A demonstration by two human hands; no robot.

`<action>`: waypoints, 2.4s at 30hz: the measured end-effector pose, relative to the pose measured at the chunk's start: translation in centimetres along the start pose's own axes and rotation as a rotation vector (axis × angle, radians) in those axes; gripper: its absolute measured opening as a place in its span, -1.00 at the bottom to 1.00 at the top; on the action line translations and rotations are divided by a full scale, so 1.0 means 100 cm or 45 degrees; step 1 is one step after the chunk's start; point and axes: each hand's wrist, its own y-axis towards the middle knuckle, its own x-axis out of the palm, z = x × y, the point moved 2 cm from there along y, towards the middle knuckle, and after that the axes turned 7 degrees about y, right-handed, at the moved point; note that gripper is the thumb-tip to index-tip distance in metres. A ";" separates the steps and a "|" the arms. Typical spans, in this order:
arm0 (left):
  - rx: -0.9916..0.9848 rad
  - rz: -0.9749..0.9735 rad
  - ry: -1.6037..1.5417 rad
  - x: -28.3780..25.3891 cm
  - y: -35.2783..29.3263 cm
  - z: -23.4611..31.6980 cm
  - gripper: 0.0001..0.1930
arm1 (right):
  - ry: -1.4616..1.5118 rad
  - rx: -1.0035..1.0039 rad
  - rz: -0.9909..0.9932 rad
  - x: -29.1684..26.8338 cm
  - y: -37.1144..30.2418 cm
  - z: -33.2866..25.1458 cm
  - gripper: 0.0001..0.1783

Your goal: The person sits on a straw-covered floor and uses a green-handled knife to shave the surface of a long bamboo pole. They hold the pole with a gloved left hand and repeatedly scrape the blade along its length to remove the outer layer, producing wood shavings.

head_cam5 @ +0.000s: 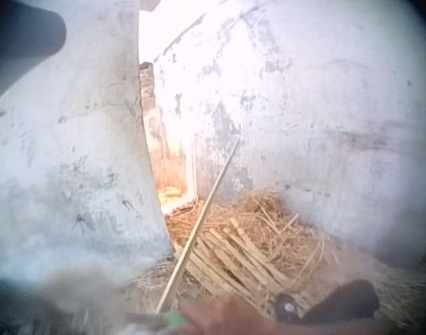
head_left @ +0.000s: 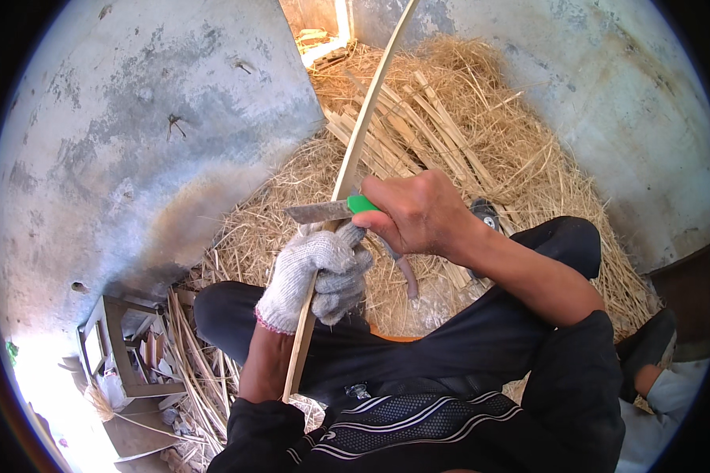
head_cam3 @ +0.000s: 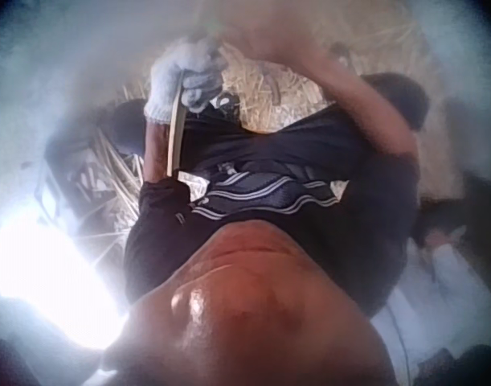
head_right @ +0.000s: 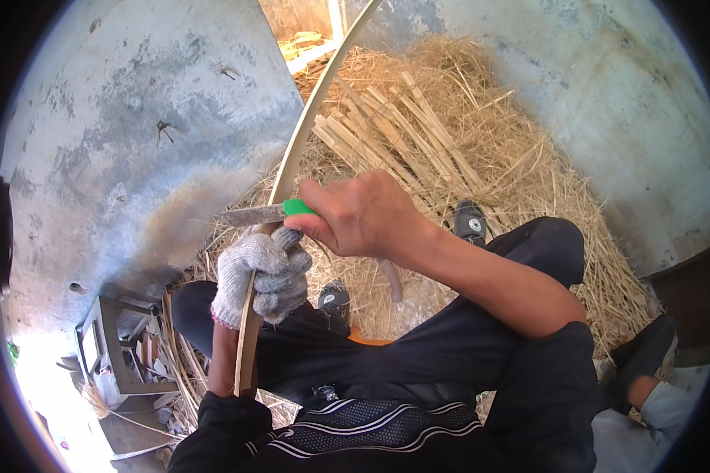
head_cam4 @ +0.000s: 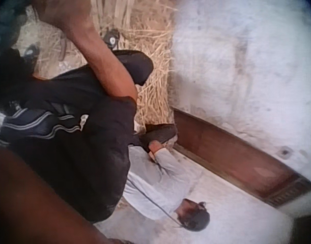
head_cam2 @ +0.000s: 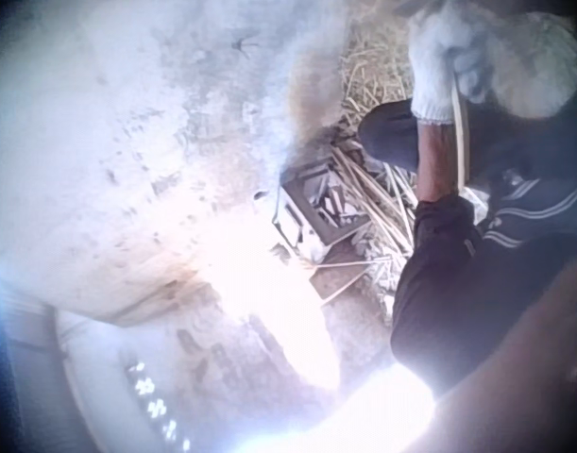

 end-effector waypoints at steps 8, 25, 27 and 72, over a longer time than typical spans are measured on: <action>0.113 0.107 0.140 0.002 0.000 0.003 -0.83 | -0.249 -0.191 0.092 0.011 0.010 0.014 -0.53; 0.350 -0.040 -0.118 0.017 -0.033 -0.006 -0.75 | 0.198 0.028 -0.290 -0.034 0.020 0.000 -0.51; 0.323 0.033 -0.104 0.028 -0.031 -0.011 -0.74 | 0.145 -0.067 -0.232 -0.037 0.015 -0.004 -0.49; 0.182 0.220 0.003 0.047 -0.033 -0.050 -0.78 | -0.154 -0.305 0.104 -0.009 -0.015 0.022 -0.42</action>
